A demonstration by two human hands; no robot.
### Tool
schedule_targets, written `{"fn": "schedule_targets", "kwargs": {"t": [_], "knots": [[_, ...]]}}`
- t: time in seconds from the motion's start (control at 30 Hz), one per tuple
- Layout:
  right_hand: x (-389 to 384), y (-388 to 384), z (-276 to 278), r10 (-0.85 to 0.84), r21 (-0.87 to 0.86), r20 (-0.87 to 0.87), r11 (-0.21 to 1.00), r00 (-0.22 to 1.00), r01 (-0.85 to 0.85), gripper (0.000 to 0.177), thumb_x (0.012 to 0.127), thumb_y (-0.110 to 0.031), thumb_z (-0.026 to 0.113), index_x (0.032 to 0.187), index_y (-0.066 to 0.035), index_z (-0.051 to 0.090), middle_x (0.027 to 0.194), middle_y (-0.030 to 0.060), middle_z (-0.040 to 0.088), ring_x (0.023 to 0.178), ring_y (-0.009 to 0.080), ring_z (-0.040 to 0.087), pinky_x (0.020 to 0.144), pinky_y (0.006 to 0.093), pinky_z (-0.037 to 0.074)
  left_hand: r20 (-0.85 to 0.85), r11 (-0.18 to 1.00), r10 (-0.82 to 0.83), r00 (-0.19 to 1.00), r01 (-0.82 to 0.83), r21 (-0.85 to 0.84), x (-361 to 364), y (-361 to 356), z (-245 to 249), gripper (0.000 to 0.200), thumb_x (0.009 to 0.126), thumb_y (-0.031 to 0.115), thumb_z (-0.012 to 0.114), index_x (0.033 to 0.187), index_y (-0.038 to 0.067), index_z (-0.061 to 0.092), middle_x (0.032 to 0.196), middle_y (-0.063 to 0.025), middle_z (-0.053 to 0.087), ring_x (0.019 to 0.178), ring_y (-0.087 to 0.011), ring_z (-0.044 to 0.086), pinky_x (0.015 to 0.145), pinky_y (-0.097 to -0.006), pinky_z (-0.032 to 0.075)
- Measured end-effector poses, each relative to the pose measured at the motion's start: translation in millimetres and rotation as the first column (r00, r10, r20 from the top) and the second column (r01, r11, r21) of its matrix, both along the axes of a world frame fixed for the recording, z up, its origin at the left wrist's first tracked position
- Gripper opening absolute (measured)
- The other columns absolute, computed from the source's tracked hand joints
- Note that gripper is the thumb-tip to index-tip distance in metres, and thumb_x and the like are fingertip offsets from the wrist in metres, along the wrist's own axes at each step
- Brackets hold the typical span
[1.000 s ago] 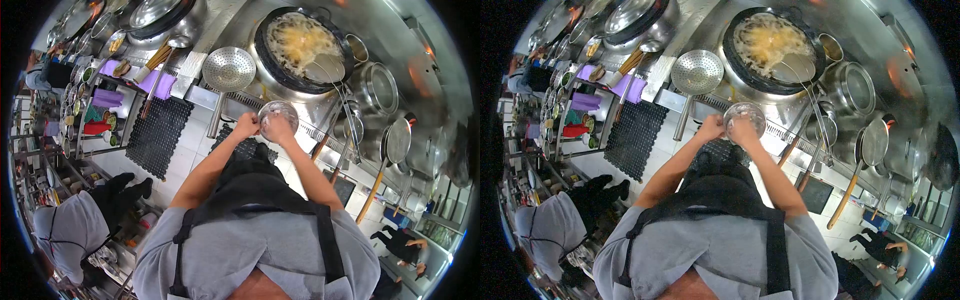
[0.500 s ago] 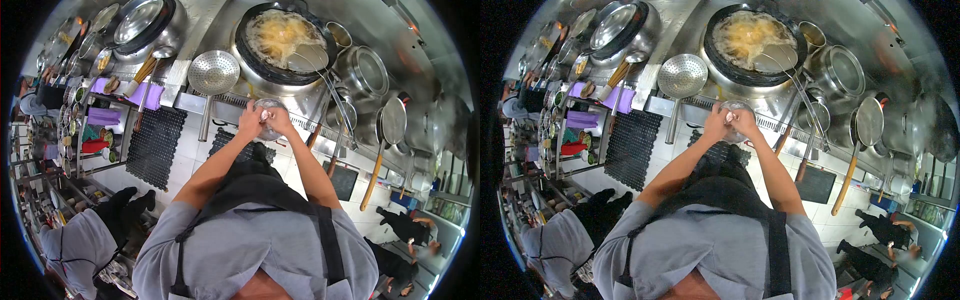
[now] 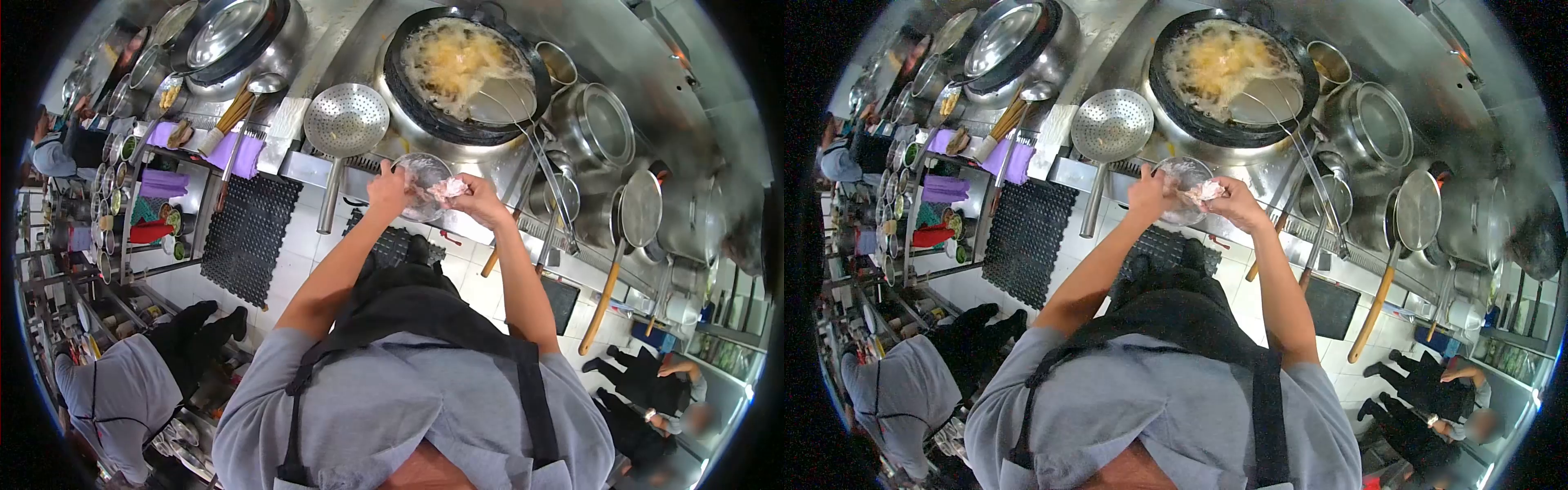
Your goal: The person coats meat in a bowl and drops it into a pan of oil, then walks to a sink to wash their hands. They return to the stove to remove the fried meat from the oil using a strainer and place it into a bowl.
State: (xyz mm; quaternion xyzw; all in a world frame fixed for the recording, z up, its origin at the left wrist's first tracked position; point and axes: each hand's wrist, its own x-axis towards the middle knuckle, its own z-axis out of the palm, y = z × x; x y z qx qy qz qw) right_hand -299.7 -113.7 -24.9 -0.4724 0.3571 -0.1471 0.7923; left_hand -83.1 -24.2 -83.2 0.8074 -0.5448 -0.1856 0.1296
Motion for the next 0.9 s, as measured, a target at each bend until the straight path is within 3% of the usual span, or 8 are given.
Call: {"fn": "schedule_targets", "kwargs": {"t": [0.07, 0.27, 0.37, 0.47, 0.57, 0.67, 0.77, 0.9], "knots": [[10, 2, -17, 0.006, 0.093, 0.093, 0.996, 0.996, -0.015, 0.051, 0.081, 0.009, 0.068, 0.128, 0.007, 0.050, 0.112, 0.0164, 0.067, 0.098, 0.0212, 0.069, 0.083, 0.0322, 0.059, -0.047, 1.000, 0.023, 0.999, -0.024, -0.018, -3, 5, 8, 0.048, 0.074, 0.026, 0.076, 0.116, 0.007, 0.061, 0.125, -0.0164, 0.048, 0.096, -0.0391, 0.065, 0.080, -0.0526, 0.053], [29, 13, -31, 0.046, -0.001, 0.054, 0.999, 0.997, -0.046, 0.054, 0.085, 0.004, 0.064, 0.135, -0.001, 0.047, 0.114, 0.0098, 0.065, 0.099, 0.0204, 0.067, 0.084, 0.0355, 0.057, 0.040, 0.793, -0.123, 0.992, 0.122, -0.596, 2, 19, 11, 0.046, 0.081, 0.014, 0.067, 0.125, 0.003, 0.062, 0.134, -0.0214, 0.051, 0.106, -0.0376, 0.061, 0.093, -0.0468, 0.048], [41, 17, -34, 0.046, -0.159, 0.019, 0.986, 0.999, -0.042, 0.056, 0.082, 0.005, 0.062, 0.135, 0.001, 0.048, 0.114, 0.0090, 0.065, 0.098, 0.0177, 0.066, 0.082, 0.0325, 0.056, -0.696, 0.845, -0.218, 0.684, -0.224, -0.485, -4, 16, -13, 0.038, 0.092, 0.017, 0.065, 0.125, -0.001, 0.061, 0.121, -0.0119, 0.062, 0.097, -0.0188, 0.063, 0.084, -0.0331, 0.052], [50, 21, -30, 0.068, -0.311, -0.052, 0.947, 0.996, -0.081, 0.045, 0.081, 0.005, 0.061, 0.126, 0.003, 0.057, 0.107, 0.0091, 0.069, 0.093, 0.0159, 0.066, 0.080, 0.0306, 0.055, -0.966, 0.970, -0.052, 0.252, -0.216, -0.108, -4, 11, -5, 0.042, 0.094, 0.022, 0.066, 0.128, -0.002, 0.059, 0.112, -0.0056, 0.065, 0.093, -0.0097, 0.059, 0.080, -0.0283, 0.051], [52, 14, -63, 0.065, -0.493, -0.200, 0.856, 0.978, -0.158, 0.025, 0.084, 0.005, 0.060, 0.107, 0.007, 0.069, 0.093, 0.0071, 0.073, 0.086, 0.0170, 0.070, 0.075, 0.0300, 0.055, -0.999, 0.999, -0.020, 0.046, -0.044, -0.022, 9, 11, -16, 0.042, 0.095, 0.021, 0.068, 0.128, -0.002, 0.058, 0.111, -0.0047, 0.066, 0.089, -0.0091, 0.061, 0.077, -0.0264, 0.052], [54, 22, -38, -0.184, -0.779, -0.432, 0.569, 0.883, -0.263, 0.023, 0.086, 0.004, 0.059, 0.107, 0.008, 0.070, 0.091, 0.0095, 0.074, 0.083, 0.0166, 0.070, 0.072, 0.0307, 0.055, -0.979, 0.986, -0.168, 0.115, 0.044, -0.164, 18, 15, -11, 0.043, 0.093, 0.016, 0.071, 0.129, -0.002, 0.057, 0.108, -0.0054, 0.066, 0.089, -0.0105, 0.062, 0.077, -0.0267, 0.053], [59, 18, -17, -0.038, -0.717, -0.468, 0.601, 0.883, -0.354, 0.023, 0.088, 0.004, 0.059, 0.107, 0.007, 0.071, 0.089, 0.0111, 0.074, 0.081, 0.0157, 0.071, 0.073, 0.0299, 0.057, -0.995, 0.995, 0.087, -0.053, -0.041, 0.089, 17, 16, 2, 0.042, 0.090, 0.011, 0.072, 0.127, -0.002, 0.058, 0.108, -0.0061, 0.066, 0.090, -0.0134, 0.064, 0.077, -0.0297, 0.055], [58, 7, -26, 0.080, -0.402, -0.226, 0.900, 0.971, -0.168, 0.023, 0.088, 0.002, 0.060, 0.108, 0.006, 0.071, 0.087, 0.0133, 0.074, 0.077, 0.0171, 0.072, 0.071, 0.0309, 0.059, -0.994, 0.996, 0.044, -0.104, -0.077, 0.052, 17, 10, 5, 0.038, 0.089, 0.007, 0.070, 0.124, -0.002, 0.059, 0.107, -0.0084, 0.067, 0.092, -0.0157, 0.066, 0.073, -0.0315, 0.057]]}}
